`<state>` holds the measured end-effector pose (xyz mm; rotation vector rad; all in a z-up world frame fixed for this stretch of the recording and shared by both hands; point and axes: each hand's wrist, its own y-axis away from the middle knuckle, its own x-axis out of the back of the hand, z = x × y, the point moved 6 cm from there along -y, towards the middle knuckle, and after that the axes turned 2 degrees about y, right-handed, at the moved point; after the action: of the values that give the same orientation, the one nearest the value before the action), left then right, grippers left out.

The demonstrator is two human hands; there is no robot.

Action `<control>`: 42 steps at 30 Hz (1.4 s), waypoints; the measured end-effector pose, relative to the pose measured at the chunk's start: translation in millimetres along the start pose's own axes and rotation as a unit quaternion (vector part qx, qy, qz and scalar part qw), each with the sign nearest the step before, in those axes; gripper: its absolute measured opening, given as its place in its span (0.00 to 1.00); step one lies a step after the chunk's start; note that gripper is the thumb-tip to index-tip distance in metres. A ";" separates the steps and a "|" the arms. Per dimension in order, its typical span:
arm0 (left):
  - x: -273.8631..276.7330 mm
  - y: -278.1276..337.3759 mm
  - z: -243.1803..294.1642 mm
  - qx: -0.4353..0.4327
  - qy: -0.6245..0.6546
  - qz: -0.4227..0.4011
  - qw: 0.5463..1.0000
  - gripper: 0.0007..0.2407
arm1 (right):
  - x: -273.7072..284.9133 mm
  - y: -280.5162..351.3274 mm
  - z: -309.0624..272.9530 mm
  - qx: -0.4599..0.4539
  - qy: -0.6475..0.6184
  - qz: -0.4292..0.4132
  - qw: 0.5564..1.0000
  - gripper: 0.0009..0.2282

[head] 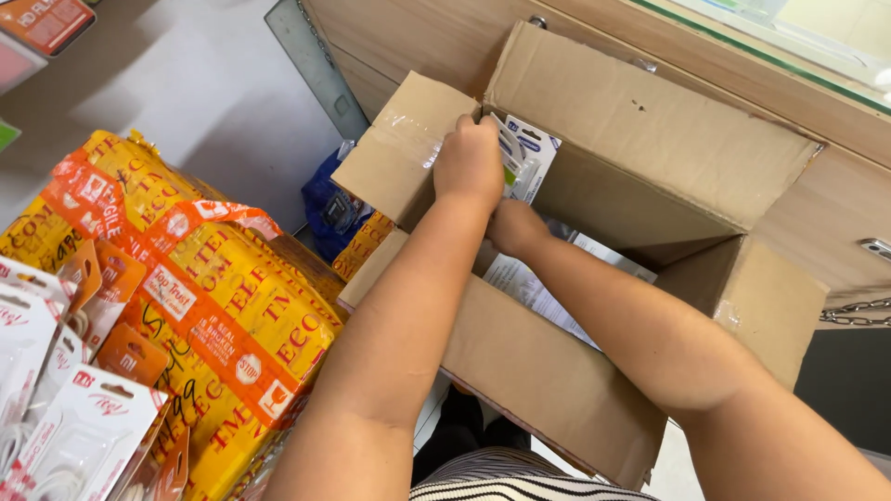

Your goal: The person takes packaged phone accessories, including screen protectors and charging cables, from a cardboard box and a wrapped stack and hangs or arranges them on a wall display rack. They sort the packaged items by type and place remaining packaged cables back into the box.

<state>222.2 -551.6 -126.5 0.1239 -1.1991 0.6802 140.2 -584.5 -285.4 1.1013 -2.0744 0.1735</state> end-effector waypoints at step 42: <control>476.2 486.3 -476.8 0.548 0.367 0.239 0.713 0.32 | -225.7 236.2 -608.1 0.269 0.182 -0.277 0.904 0.21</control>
<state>436.9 242.9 -12.2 0.4911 0.1060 1.6650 380.5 -23.2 36.5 1.7909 -1.3360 0.6409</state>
